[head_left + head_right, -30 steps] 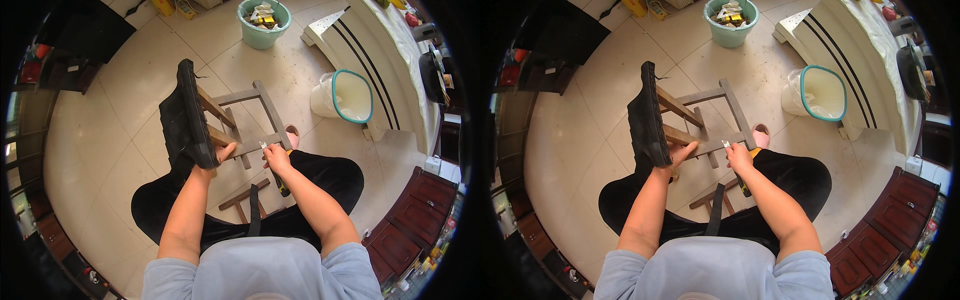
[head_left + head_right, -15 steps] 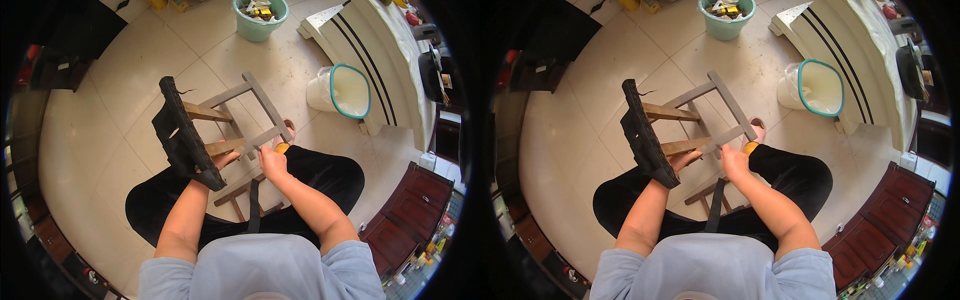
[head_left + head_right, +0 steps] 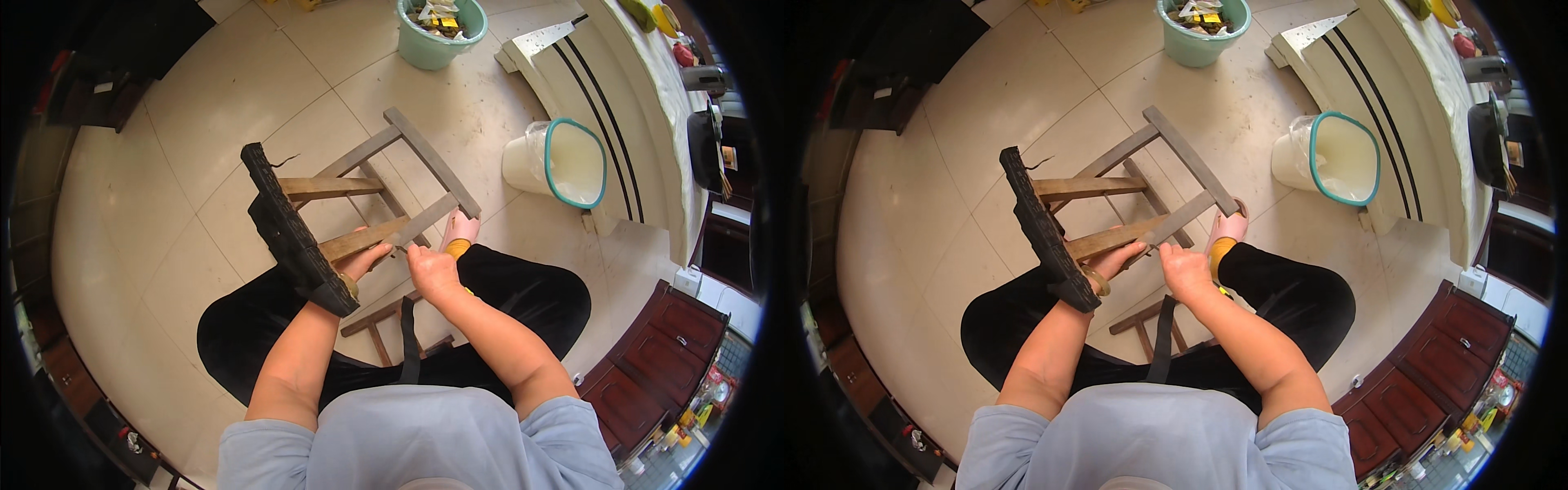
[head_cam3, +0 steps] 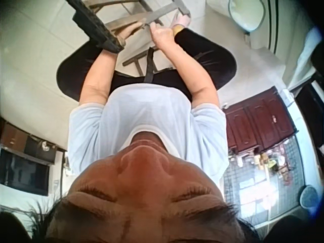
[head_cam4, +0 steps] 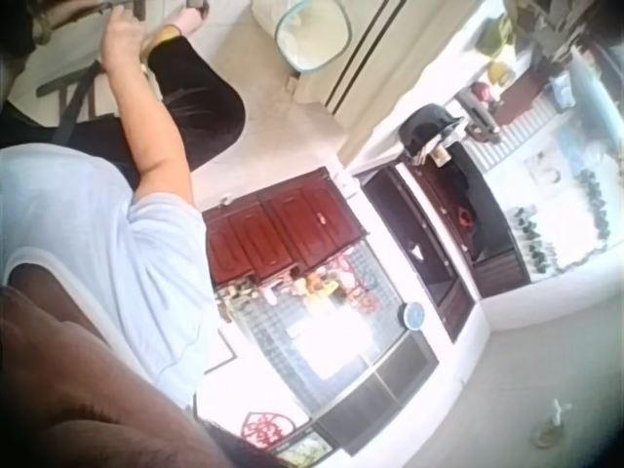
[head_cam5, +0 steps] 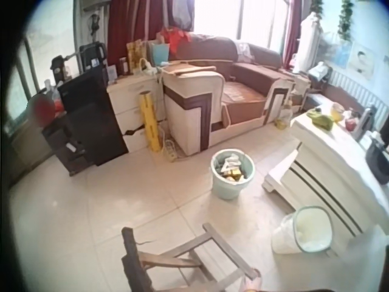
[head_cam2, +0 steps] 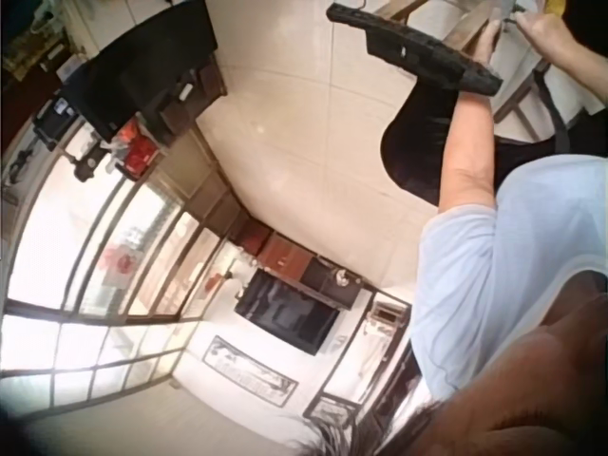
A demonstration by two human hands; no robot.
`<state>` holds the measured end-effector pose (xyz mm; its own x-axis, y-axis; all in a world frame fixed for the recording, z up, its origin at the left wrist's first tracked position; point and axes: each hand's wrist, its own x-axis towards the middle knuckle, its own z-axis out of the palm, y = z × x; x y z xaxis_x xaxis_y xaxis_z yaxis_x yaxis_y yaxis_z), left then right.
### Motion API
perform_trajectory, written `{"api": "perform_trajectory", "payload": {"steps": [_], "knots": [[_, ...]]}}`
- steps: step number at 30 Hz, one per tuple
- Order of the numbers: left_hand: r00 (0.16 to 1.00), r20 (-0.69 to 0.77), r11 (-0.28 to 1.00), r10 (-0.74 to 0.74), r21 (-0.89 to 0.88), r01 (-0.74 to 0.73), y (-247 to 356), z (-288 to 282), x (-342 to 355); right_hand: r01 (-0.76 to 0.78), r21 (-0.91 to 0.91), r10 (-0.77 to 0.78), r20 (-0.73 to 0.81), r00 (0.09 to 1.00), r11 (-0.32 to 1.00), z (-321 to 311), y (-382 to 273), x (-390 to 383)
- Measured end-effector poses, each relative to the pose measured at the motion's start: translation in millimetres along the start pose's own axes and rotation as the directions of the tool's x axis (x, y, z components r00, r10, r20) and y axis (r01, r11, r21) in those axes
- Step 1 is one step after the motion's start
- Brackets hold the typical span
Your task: The person is repairing a small wooden stool. They use a utility knife to scrape and smooth the wooden frame while sitting on the floor. The stool is repositioned several times to access different areas.
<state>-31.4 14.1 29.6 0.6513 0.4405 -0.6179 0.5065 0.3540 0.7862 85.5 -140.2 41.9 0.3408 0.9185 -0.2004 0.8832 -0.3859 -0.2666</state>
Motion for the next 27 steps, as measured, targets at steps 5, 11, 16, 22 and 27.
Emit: {"api": "perform_trajectory", "payload": {"steps": [5,11,16,22,27], "knots": [[0.997,0.000,0.997,0.073,0.038,-0.073,-2.6,-2.0,2.6,0.000,-0.005,0.000,-0.014,1.000,1.000,-3.9,-1.9,6.3],[0.993,-0.006,0.993,0.116,-0.018,-0.116,-17.9,-3.6,9.0,0.032,-0.074,-0.034,-0.025,0.999,0.997,-12.4,0.9,16.2],[0.997,-0.077,0.992,-0.031,-0.123,0.021,-18.1,3.1,11.2,-0.024,-0.061,0.022,-0.045,0.999,0.998,-26.0,1.3,30.1],[0.996,-0.064,0.985,-0.070,-0.159,0.059,-30.2,-2.1,15.5,-0.043,-0.125,0.055,0.094,0.994,0.991,-35.1,-0.9,43.2],[0.997,-0.081,0.990,-0.020,-0.142,0.009,-25.2,3.0,14.0,-0.139,-0.205,0.136,-0.027,0.990,0.969,-29.6,59.1,58.3]]}}
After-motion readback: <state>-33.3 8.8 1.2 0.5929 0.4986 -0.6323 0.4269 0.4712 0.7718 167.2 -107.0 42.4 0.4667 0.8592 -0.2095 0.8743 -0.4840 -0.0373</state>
